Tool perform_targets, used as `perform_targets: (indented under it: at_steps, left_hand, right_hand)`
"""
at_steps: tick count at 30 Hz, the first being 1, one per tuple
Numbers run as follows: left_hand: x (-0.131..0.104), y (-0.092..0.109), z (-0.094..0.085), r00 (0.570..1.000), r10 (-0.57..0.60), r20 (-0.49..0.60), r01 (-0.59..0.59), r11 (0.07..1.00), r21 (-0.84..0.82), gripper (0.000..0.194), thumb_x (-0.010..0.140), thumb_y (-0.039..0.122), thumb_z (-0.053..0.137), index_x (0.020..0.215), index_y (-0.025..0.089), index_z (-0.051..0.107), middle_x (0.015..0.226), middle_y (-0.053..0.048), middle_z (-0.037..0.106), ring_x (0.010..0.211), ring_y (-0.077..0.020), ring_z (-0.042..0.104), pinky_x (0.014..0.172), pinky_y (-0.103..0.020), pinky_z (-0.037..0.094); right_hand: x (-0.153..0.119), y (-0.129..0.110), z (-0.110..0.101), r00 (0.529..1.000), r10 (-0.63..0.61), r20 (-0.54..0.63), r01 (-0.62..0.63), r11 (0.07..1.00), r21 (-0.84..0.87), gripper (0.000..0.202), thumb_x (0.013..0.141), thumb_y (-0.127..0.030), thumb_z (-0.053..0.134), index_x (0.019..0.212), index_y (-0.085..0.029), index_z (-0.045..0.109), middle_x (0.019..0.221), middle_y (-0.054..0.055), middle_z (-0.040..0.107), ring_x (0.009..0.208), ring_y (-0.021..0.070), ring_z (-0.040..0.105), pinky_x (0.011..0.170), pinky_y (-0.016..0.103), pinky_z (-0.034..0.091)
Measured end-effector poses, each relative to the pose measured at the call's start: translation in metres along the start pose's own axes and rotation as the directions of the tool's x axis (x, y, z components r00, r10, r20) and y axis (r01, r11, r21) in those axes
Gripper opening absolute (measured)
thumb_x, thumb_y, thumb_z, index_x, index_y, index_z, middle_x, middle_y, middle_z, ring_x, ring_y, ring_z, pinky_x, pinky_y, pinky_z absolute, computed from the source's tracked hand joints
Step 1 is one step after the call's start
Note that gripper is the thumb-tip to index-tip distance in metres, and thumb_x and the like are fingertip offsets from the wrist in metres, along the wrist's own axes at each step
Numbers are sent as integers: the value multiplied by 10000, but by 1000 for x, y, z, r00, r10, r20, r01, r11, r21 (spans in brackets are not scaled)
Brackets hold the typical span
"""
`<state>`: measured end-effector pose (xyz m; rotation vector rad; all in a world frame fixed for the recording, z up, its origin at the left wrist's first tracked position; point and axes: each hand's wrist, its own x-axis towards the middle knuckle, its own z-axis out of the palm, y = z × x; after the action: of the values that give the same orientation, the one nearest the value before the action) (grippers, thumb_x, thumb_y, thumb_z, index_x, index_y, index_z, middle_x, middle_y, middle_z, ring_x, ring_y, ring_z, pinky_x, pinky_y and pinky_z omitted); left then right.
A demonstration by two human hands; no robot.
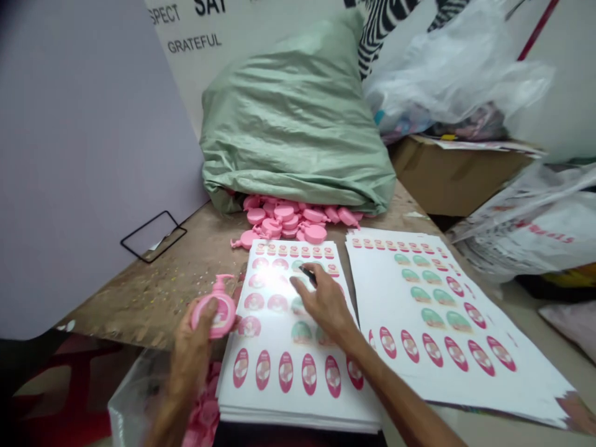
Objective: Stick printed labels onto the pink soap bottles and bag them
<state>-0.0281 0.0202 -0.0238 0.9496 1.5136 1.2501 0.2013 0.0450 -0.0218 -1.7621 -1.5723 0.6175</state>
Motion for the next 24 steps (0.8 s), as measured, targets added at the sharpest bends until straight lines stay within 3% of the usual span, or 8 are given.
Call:
perform_targets:
  at_steps: [3,6,9,10,12,14,19,24]
  left_hand:
    - [52,-5,-24,987,152,-59,-118,914,388,573,768,659,544,968,133,653,811,-78,680,785,-260,638,743,-373,519]
    - [64,-6,-31,914,405,-9,-291,674,679,699,806,642,500,1213,80,578,1229,-221,602,1157,-386,544,970,-544,437]
    - [18,-15,-21,688,592,420,-664,280,693,838,785,612,595,1443,141,378,1542,-212,297,1406,-394,280,1085,-570,339]
    - [-4,-22,-16,566,552,612,-795,169,582,909,749,638,624,1470,160,344,1559,-205,274,1420,-399,257,1100,-576,318]
    - [-44,-38,-4,384,478,790,-910,52,411,990,682,712,639,1471,192,348,1569,-191,274,1437,-405,220,1138,-625,193]
    - [-67,-52,6,278,384,881,-949,-30,313,968,730,710,597,1500,205,298,1577,-161,275,1458,-371,185,1153,-641,43]
    - [-59,-59,15,278,234,932,-958,-11,288,972,765,699,567,1538,258,174,1608,-102,188,1464,-369,168,1131,-672,-37]
    - [-57,-49,15,323,204,924,-941,173,290,953,745,575,690,1522,260,237,1592,-130,238,1456,-395,185,1108,-726,20]
  right_hand:
    - [57,29,-20,995,40,-91,-63,962,-266,497,847,-497,573,1218,-166,552,1187,142,657,1085,261,625,914,381,493]
    - [108,44,-27,981,98,-166,-151,924,-351,693,751,-561,652,1261,-110,522,1253,215,603,1179,356,547,940,478,445]
    - [136,51,-24,980,144,-134,-186,897,-401,716,655,-608,709,1171,-125,591,1177,210,643,1132,391,564,895,500,447]
    - [140,52,-22,981,152,-118,-187,892,-412,698,646,-616,711,1135,-127,612,1152,207,654,1113,391,575,884,492,450]
    - [139,53,-20,980,163,-110,-195,883,-428,685,667,-640,681,1101,-112,627,1125,218,661,1097,390,586,876,476,449]
    - [132,51,-23,976,178,-125,-215,875,-433,732,698,-688,621,1126,-95,613,1123,231,656,1086,385,592,862,463,450]
    - [89,38,-45,986,116,-116,-141,961,-237,771,688,-742,596,1141,-119,620,1051,155,683,946,312,637,769,385,478]
    - [21,22,-44,992,80,-97,-85,995,-54,693,663,-700,661,1068,-138,632,965,117,695,859,276,653,719,373,509]
